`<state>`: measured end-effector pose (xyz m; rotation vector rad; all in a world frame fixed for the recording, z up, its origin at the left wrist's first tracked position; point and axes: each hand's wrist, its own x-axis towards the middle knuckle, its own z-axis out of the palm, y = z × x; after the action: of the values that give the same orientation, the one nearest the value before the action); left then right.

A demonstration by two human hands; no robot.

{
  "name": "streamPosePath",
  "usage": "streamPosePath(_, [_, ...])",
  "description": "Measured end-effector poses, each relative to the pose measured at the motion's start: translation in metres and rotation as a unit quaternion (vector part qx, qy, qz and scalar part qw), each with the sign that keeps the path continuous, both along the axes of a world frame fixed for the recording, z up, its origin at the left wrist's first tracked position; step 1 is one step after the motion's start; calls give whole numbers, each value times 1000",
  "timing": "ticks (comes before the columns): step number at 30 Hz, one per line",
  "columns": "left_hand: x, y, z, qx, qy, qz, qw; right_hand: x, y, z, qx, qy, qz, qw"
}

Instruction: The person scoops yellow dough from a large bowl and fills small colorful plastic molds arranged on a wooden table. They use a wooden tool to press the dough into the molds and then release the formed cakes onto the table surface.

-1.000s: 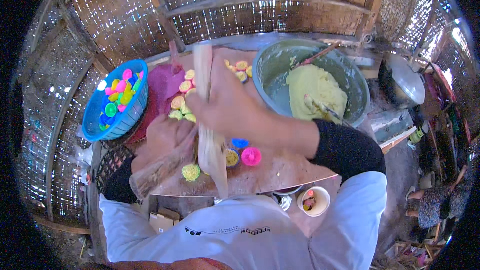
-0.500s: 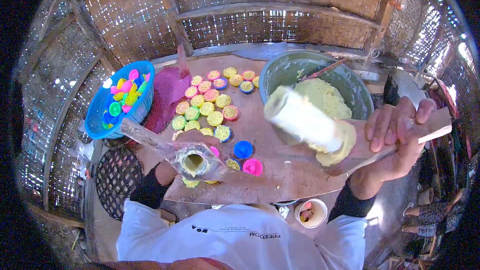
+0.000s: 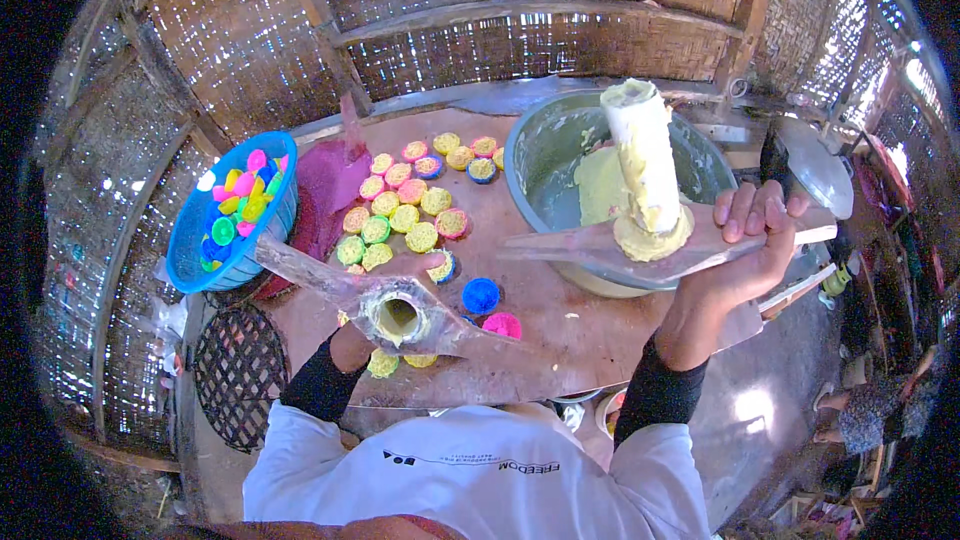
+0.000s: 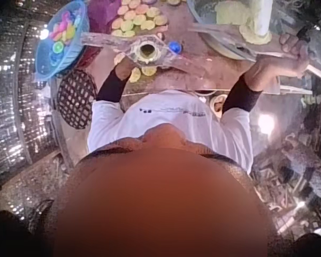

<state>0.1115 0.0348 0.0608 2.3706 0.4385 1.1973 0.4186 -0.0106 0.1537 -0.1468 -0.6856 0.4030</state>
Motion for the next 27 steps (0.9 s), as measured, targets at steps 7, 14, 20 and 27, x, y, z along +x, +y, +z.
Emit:
streamPosePath(7, [3, -6, 0, 6, -22, 12, 1000, -11, 19, -12, -20, 56, 4, 998])
streamPosePath(14, [27, -21, -21, -311, -290, -96, 900, -71, 75, -80, -126, 127, 99, 979])
streamPosePath(20, [0, 10, -1, -263, -511, -162, 802, -142, 41, -135, -342, 64, 349, 870])
streamPosePath(27, [-33, 10, 2, -184, -488, -53, 852, -88, -5, -98, -353, -440, 278, 778])
